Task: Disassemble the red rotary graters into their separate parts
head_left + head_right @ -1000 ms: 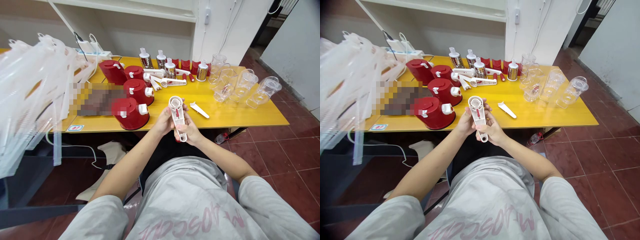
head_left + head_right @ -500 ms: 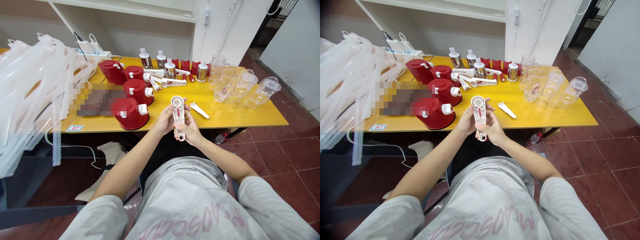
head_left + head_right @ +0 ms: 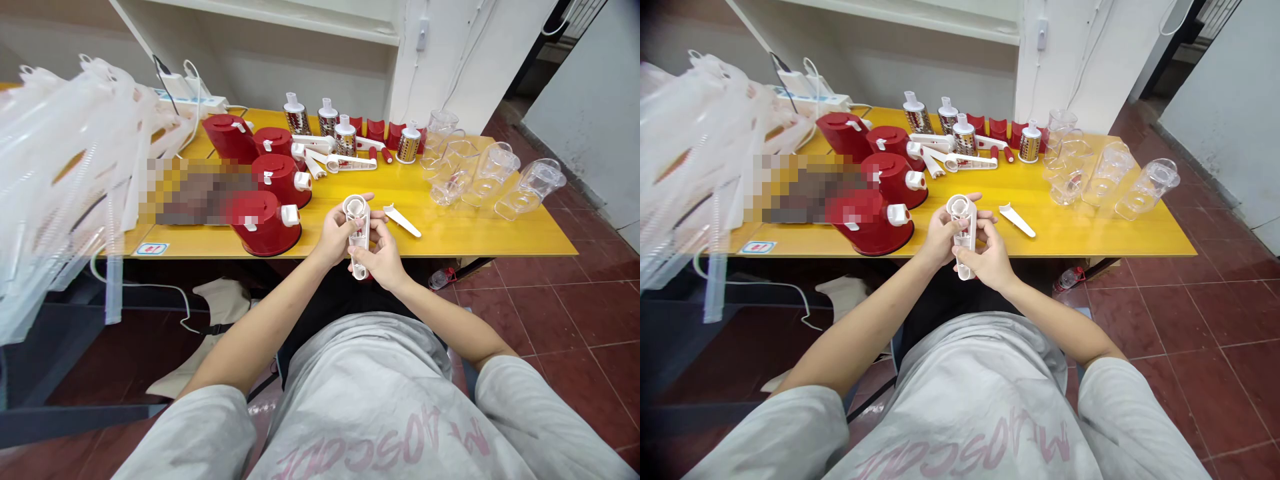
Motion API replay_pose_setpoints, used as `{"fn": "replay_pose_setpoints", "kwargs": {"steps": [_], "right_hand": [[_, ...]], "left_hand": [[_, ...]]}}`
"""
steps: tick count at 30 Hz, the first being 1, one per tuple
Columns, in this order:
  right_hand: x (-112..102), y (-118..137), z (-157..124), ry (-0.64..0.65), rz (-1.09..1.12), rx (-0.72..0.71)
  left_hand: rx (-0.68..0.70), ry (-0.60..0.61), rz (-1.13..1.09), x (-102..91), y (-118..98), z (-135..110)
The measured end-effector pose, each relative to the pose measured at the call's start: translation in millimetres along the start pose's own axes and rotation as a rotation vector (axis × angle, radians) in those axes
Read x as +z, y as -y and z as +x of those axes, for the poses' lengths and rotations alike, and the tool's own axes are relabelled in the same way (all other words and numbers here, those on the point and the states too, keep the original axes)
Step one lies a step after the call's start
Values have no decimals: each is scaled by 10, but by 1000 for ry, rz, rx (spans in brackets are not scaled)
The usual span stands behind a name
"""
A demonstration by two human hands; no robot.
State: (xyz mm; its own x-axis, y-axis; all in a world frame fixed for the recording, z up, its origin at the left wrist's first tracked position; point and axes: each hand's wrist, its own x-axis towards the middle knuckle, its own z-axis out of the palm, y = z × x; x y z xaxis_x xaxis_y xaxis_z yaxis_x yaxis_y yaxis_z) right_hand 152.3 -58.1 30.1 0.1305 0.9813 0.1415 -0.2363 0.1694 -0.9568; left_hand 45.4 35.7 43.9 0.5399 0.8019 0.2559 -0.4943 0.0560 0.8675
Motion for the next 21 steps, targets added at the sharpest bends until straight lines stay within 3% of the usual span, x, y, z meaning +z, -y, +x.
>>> {"fn": "replay_pose_setpoints", "kwargs": {"steps": [21], "right_hand": [[-10, -6, -9, -6, -3, 35]], "left_hand": [[28, 114, -6, -103, 37, 12]]}}
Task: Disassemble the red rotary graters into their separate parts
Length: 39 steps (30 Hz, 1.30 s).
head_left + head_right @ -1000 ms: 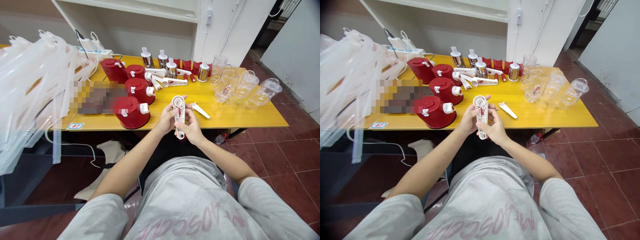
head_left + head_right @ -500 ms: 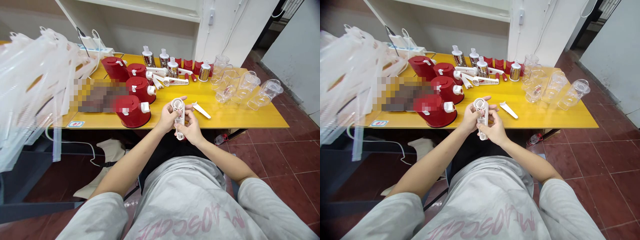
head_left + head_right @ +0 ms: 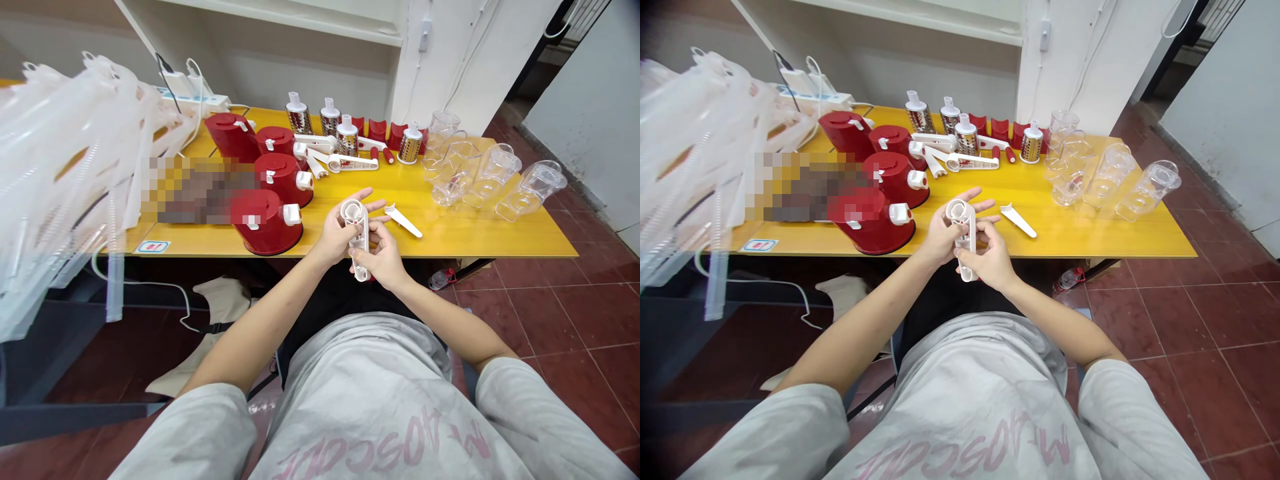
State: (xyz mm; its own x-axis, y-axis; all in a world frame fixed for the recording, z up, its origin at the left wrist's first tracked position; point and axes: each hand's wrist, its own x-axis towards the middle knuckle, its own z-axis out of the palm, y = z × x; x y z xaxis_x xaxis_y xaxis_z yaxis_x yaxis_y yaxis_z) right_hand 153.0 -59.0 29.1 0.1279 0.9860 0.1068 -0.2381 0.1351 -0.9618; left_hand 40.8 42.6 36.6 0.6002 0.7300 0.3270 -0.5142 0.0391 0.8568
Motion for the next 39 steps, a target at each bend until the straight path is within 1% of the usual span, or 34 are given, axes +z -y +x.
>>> {"fn": "replay_pose_setpoints", "kwargs": {"steps": [4, 7, 14, 22, 26, 31, 35, 39], "right_hand": [[-11, -5, 19, -1, 4, 33], [-11, 6, 32, -7, 13, 61], [-22, 10, 51, 13, 17, 69], [-23, 75, 52, 21, 56, 91], [-26, 94, 47, 41, 88, 74], [-53, 53, 52, 63, 75, 51], [-62, 50, 50, 68, 59, 30], [-40, 91, 35, 43, 25, 31]], "left_hand": [[36, 55, 32, -47, 36, 18], [52, 72, 51, -74, 60, 25], [7, 15, 6, -34, 27, 25], [-8, 22, -52, 42, -29, -4], [-35, 36, -138, 67, -56, -14], [-28, 67, -186, 75, -63, -15], [-27, 91, -183, 71, -43, -24], [-33, 85, -116, 47, 6, -30]]}}
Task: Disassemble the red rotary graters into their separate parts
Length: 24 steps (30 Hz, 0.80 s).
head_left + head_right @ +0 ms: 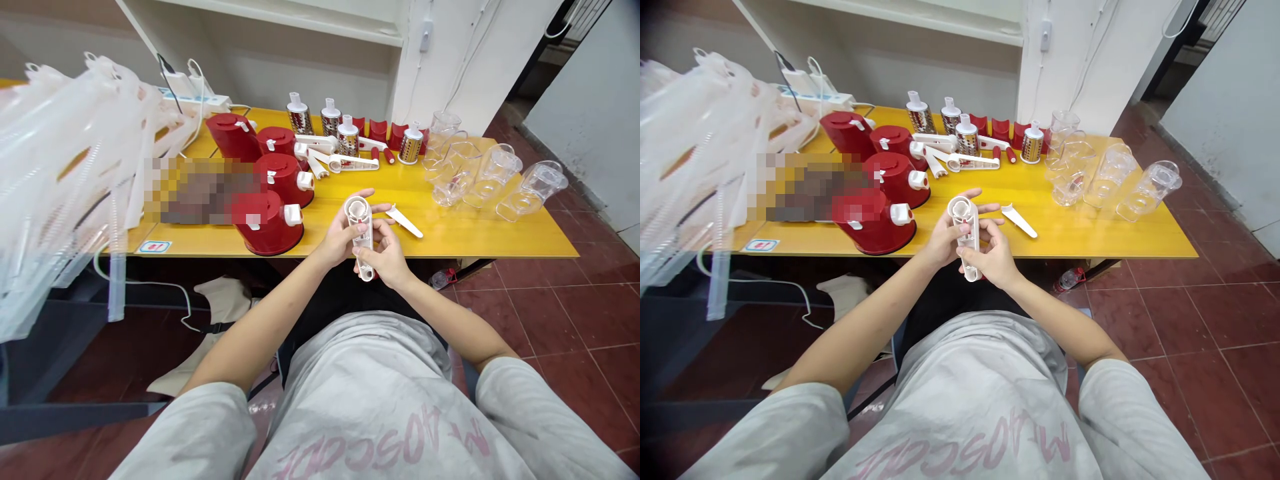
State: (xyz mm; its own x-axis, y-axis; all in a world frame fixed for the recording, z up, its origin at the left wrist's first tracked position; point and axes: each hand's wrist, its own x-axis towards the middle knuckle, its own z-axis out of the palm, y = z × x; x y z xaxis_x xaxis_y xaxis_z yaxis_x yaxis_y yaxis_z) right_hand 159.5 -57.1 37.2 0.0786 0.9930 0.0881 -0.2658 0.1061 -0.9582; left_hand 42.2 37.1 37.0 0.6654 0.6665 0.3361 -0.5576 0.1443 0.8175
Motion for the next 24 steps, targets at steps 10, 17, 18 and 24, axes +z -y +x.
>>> {"fn": "replay_pose_setpoints", "kwargs": {"steps": [10, 17, 18, 24], "right_hand": [[29, -21, -6, -23, -36, 19], [38, 64, -36, -30, -40, 56], [35, 72, -38, -36, -35, 65], [32, 73, -33, -21, 43, 137]], "left_hand": [[-48, 16, -5, -44, 28, 30], [-57, -2, -6, -8, -7, 16], [-65, 2, -10, -8, -14, 13], [-83, -82, 0, 13, -50, 3]]}}
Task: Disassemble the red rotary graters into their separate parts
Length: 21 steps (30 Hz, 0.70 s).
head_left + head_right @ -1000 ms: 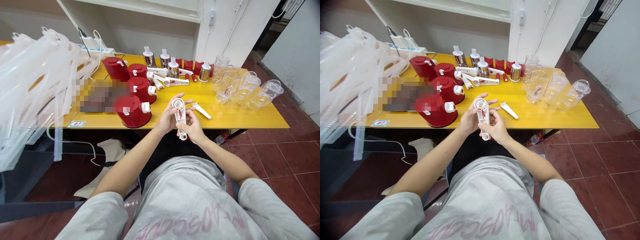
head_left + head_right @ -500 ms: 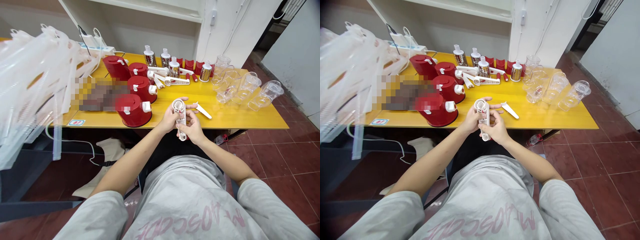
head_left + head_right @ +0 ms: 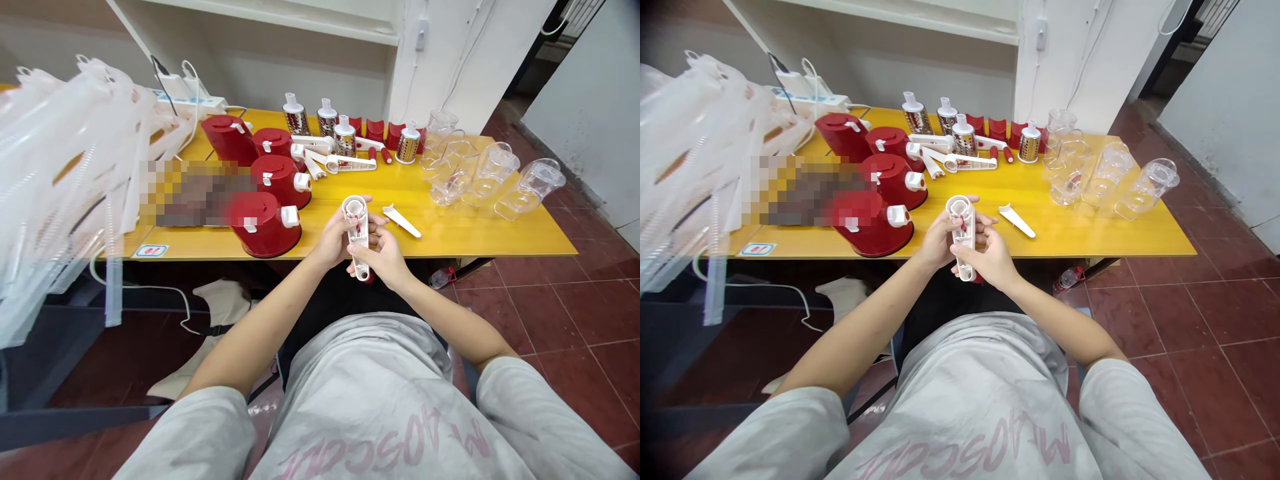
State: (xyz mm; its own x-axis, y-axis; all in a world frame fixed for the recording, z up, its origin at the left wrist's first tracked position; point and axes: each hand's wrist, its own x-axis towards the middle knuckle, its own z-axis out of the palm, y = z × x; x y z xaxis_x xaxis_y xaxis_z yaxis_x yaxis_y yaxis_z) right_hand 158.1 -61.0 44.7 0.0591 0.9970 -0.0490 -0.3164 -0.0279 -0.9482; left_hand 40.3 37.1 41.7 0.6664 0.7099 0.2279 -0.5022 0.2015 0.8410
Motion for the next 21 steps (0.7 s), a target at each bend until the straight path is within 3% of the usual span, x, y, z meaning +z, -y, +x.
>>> {"fn": "replay_pose_setpoints", "kwargs": {"steps": [5, 7, 11, 13, 16, 21], "right_hand": [[-5, -17, 25, 23, -8, 42], [-50, 36, 15, 88, -58, 19], [-183, 288, -87, 405, -488, -116], [-236, 425, -150, 466, -713, -203], [-306, 559, -194, 414, -862, -302], [-486, 643, -136, 176, -1072, -485]], "left_hand": [[33, -76, -22, 23, -2, 13], [46, -104, -46, 23, -13, 16], [74, -147, -73, 13, -62, -2], [70, -142, -80, 12, -82, -17], [52, -124, -75, 18, -77, -23], [37, -24, 13, 1, 36, 47]]}}
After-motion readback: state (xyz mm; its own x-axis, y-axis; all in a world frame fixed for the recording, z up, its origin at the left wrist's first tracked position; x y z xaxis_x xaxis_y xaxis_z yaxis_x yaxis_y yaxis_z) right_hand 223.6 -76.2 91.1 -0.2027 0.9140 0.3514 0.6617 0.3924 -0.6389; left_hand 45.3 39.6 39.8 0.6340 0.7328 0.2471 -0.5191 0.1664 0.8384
